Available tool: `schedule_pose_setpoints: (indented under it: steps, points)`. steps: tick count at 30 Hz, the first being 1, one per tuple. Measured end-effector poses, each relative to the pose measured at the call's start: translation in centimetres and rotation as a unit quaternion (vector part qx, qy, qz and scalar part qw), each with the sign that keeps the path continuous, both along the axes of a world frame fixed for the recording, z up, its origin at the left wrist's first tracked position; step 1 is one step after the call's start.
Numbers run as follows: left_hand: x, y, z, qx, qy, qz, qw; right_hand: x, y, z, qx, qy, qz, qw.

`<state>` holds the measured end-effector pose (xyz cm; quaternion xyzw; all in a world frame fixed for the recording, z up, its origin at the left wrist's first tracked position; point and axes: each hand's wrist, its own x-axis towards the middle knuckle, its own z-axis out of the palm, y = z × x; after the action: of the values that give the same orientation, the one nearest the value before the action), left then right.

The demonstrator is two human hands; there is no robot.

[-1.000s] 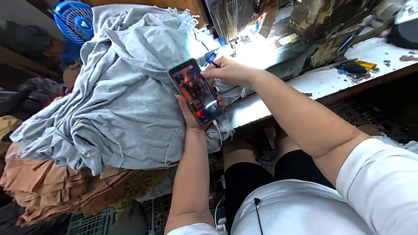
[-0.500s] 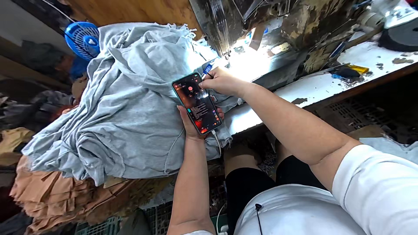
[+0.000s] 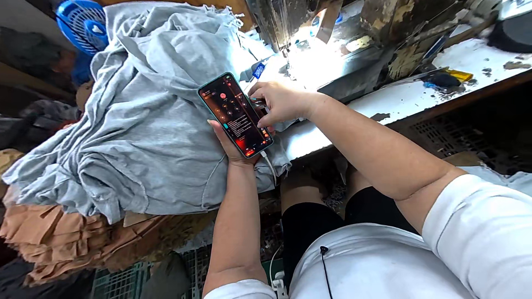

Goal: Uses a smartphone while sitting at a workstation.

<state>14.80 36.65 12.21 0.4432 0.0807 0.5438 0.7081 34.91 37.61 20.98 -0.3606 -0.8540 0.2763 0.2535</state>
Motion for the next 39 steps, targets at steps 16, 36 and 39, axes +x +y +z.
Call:
schedule_pose_setpoints:
  steps: [16,36,39]
  points:
    - [0.21,0.05,0.33,-0.047,0.008,-0.043,0.998,0.26,0.56,-0.06,0.004,0.035,-0.005,0.999]
    - [0.04,-0.49,-0.06,-0.066,0.003,-0.077,0.995,-0.14,0.04,-0.26,-0.030,0.082,-0.042,0.995]
    - [0.26,-0.40,-0.04,-0.060,0.008,-0.063,0.996,-0.23,-0.01,-0.27,-0.036,0.078,-0.055,0.995]
